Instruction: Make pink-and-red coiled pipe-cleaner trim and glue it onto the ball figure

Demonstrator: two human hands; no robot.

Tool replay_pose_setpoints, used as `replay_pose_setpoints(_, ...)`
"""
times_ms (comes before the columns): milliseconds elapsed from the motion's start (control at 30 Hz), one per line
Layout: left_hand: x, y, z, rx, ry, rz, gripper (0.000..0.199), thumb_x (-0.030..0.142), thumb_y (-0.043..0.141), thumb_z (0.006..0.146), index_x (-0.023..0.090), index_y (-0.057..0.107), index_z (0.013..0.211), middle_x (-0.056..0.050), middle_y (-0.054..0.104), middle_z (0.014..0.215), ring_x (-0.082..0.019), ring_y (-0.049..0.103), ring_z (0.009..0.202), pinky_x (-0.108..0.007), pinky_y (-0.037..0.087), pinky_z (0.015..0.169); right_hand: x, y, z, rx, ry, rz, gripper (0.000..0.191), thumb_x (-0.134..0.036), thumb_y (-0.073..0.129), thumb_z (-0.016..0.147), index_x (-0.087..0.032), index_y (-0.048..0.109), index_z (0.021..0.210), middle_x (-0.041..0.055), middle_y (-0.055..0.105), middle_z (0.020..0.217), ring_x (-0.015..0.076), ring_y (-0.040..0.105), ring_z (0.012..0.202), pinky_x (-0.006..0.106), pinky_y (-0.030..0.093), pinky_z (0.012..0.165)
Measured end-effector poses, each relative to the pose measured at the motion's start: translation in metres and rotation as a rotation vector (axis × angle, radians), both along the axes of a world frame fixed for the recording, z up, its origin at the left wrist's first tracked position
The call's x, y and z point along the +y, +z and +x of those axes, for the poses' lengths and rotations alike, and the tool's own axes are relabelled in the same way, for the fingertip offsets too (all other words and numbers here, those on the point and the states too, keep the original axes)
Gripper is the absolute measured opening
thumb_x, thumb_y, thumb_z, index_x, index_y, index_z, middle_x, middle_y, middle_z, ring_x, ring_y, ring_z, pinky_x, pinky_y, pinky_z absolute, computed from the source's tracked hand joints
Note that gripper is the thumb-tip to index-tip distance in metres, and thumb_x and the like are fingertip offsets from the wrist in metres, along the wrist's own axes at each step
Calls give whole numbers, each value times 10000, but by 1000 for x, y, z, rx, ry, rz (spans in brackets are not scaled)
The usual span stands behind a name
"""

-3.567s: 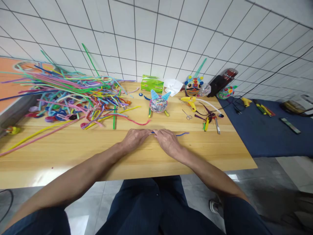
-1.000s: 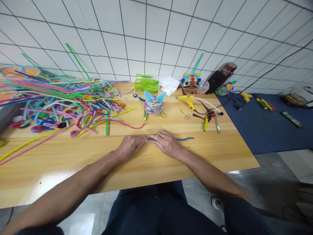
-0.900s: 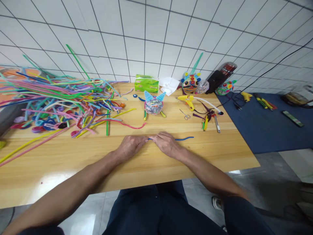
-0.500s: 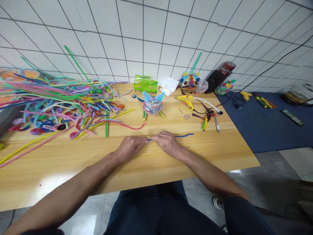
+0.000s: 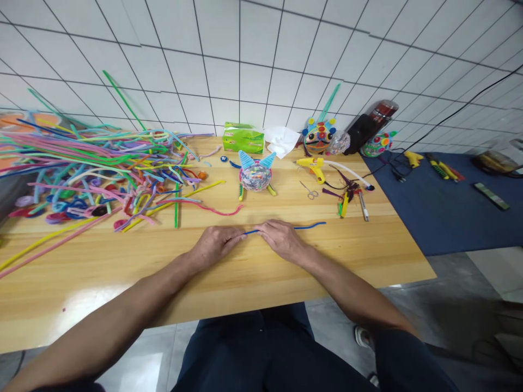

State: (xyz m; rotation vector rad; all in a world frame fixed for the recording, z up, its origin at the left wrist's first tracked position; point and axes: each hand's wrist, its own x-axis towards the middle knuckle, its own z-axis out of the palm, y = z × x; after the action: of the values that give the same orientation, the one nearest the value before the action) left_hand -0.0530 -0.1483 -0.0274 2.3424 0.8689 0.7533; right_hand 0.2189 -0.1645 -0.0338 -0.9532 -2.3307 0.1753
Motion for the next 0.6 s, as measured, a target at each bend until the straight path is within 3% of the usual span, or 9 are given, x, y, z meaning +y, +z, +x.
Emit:
replay_pose_setpoints(167, 1, -1, -1, -27, -42, 33, 453, 416, 483, 1188, 180, 839, 1037, -80, 874, 929, -205, 849, 813, -259, 635, 731, 1, -2, 0, 13, 31, 30, 249, -226, 546, 1154, -215, 795, 1137, 64, 840, 941, 203, 803, 873, 335, 651, 817)
replay_pose_setpoints(400, 3, -5, -5, -98, -83, -7, 426, 441, 514, 1175, 196, 854, 1103, -103, 884, 988, -220, 865, 881, -310, 695, 847, 0, -1, 1, 42, 46, -30, 222, -205, 592, 1133, -231, 813, 1132, 63, 852, 977, 207, 815, 900, 338, 655, 844)
replay_pose_setpoints(600, 4, -5, -5, -139, -84, 14, 425, 452, 534, 1171, 194, 866, 1113, -106, 888, 996, -223, 870, 894, -293, 693, 822, -1, 3, -1, 84, 44, -61, 263, -241, 555, 1155, -229, 815, 1187, 71, 870, 1001, 202, 829, 911, 338, 672, 839)
